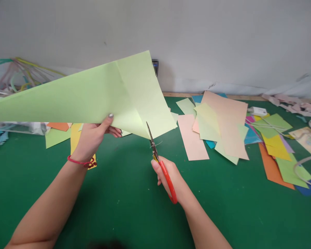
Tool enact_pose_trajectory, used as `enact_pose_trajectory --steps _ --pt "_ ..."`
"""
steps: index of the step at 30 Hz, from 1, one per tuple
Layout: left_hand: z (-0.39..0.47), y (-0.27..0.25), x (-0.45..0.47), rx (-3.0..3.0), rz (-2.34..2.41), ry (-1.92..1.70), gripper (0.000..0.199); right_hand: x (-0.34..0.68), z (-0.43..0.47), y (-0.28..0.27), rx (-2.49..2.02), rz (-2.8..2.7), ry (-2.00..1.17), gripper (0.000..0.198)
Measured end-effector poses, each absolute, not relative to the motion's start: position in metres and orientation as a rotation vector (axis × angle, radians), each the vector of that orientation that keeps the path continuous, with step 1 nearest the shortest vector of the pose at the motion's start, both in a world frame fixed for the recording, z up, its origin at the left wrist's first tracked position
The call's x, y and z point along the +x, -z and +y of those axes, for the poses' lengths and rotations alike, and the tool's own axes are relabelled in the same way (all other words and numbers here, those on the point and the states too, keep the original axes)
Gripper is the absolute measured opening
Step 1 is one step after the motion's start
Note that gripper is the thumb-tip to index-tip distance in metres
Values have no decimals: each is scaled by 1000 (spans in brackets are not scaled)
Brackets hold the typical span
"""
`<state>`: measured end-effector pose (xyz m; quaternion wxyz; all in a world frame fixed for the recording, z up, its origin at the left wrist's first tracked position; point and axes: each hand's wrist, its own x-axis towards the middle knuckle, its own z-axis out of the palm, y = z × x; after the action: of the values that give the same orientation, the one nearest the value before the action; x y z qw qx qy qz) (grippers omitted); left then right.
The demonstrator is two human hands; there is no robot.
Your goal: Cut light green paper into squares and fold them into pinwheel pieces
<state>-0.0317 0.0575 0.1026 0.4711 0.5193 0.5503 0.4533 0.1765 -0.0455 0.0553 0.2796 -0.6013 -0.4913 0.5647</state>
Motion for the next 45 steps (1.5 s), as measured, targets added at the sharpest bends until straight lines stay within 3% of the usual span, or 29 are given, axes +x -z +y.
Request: enact_pose_trajectory --steps 45 --pt "58 -109 -33 1271 1460 -1028 43 187 -46 -51 -1793 -1457 -1285 46"
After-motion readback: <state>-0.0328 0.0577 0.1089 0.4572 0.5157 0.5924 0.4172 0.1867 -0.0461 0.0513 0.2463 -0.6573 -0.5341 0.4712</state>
